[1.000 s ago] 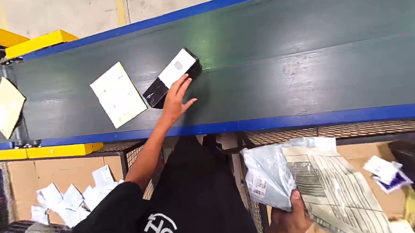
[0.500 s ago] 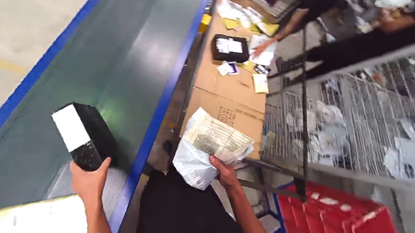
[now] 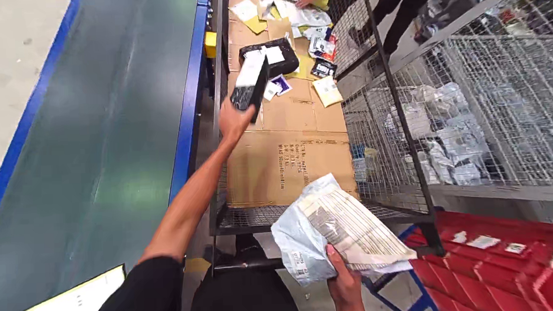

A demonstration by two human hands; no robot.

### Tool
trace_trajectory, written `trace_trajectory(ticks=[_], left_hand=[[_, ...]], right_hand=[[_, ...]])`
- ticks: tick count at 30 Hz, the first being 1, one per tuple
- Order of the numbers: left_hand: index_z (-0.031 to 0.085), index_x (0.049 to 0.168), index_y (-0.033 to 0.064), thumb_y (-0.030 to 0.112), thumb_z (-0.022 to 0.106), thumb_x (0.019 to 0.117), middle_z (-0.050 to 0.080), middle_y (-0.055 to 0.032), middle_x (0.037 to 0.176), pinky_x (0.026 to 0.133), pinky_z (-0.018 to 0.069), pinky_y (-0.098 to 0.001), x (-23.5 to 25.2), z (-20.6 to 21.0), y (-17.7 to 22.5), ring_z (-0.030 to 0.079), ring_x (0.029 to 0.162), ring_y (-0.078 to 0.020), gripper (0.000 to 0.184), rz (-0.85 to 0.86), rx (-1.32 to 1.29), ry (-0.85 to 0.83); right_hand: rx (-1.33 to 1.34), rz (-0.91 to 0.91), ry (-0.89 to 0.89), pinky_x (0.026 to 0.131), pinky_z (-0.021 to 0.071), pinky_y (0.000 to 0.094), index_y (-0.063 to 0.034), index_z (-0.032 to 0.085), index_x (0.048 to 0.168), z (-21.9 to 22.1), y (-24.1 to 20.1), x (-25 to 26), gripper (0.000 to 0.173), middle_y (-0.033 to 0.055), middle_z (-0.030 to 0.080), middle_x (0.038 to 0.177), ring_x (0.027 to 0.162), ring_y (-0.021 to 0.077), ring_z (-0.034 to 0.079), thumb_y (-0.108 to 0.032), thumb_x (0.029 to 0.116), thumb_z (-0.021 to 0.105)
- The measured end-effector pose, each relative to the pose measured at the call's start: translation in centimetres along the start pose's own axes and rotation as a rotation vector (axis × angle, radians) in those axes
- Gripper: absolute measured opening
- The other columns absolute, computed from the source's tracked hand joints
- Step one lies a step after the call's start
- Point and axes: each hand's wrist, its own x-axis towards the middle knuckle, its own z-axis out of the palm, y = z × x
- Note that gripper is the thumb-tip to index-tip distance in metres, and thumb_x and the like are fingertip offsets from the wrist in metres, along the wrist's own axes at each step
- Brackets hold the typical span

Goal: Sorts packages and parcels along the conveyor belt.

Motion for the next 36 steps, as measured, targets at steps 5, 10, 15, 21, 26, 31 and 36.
trace_trajectory(ticks=[5,10,15,21,26,31,36], left_hand=[[0.012,0.162,-0.0008,0.037,0.083,0.0845,0.035,-0.0261,0.16,0.115,0.046,-0.0462,9.3,4.7,8.5,0.048,0.141,-0.0323,0.111,0.256,-0.585,-0.113],[0.042,0.153,-0.0014,0.023,0.079,0.0903,0.046,-0.0183,0.157,0.119,0.0416,-0.0425,-1.5,-0.7,3.4,0.046,0.144,-0.0266,0.077,0.678,-0.11,-0.1],[0.054,0.145,0.0023,0.031,0.067,0.0969,0.049,-0.0168,0.154,0.12,0.0385,-0.0462,-15.5,-13.0,-14.1,0.044,0.145,-0.0299,0.057,0.134,0.232,0.249],[0.045,0.155,0.0103,0.078,0.064,0.0786,0.026,-0.0253,0.165,0.113,0.0188,-0.0796,-27.8,-26.1,-30.2,0.02,0.15,-0.0569,0.104,-0.485,0.589,0.458],[0.038,0.16,0.0296,0.091,0.058,0.0711,0.008,-0.0154,0.172,0.11,0.0114,-0.0835,-21.9,-26.7,-34.1,0.004,0.153,-0.055,0.109,-0.566,0.518,0.403],[0.036,0.16,0.0179,0.081,0.052,0.0849,0.011,-0.0292,0.168,0.119,0.0052,-0.0749,-15.0,-20.8,-31.6,0.004,0.151,-0.0601,0.1,-0.455,0.48,0.557],[0.041,0.158,0.0115,0.073,0.052,0.0904,0.018,-0.032,0.165,0.12,0.0041,-0.0728,0.3,-11.7,-22.8,0.011,0.151,-0.0579,0.092,-0.217,0.34,0.303]], right_hand=[[-0.016,-0.007,0.061,0.089,0.0608,0.0268,-0.0166,0.072,0.113,-1.2,-1.5,-1.1,0.026,-0.0056,0.078,0.101,0.094,0.0053,0.073,-0.021,0.0879,0.078],[-0.036,0.077,-0.002,0.088,0.0611,0.0271,-0.0101,0.069,0.112,0.2,0.1,0.1,0.024,-0.0032,0.078,0.099,0.093,0.0061,0.073,-0.016,0.09,0.073],[-0.16,0.128,-0.23,0.09,0.06,0.025,-0.0126,0.069,0.112,3.6,0.4,1.2,0.017,-0.0092,0.077,0.099,0.095,0.0029,0.072,-0.014,0.099,0.058],[-0.214,0.123,-0.423,0.092,0.0597,0.0268,-0.0101,0.066,0.117,6.7,2.5,0.7,0.021,-0.0077,0.076,0.102,0.098,0.0047,0.072,-0.019,0.0975,0.063],[-0.225,0.135,-0.475,0.087,0.0616,0.0279,-0.0123,0.069,0.111,8.7,2.3,-2.4,0.021,-0.0056,0.077,0.099,0.093,0.0062,0.073,-0.02,0.0923,0.071],[-0.189,0.142,-0.288,0.085,0.0626,0.029,-0.0084,0.069,0.11,5.8,1.7,-5.2,0.03,-0.0023,0.078,0.096,0.089,0.0078,0.074,-0.021,0.085,0.079],[-0.122,0.096,-0.061,0.084,0.0627,0.0289,-0.0067,0.068,0.11,3.4,1.0,-6.3,0.03,-0.0002,0.078,0.095,0.088,0.008,0.074,-0.017,0.0834,0.078]])
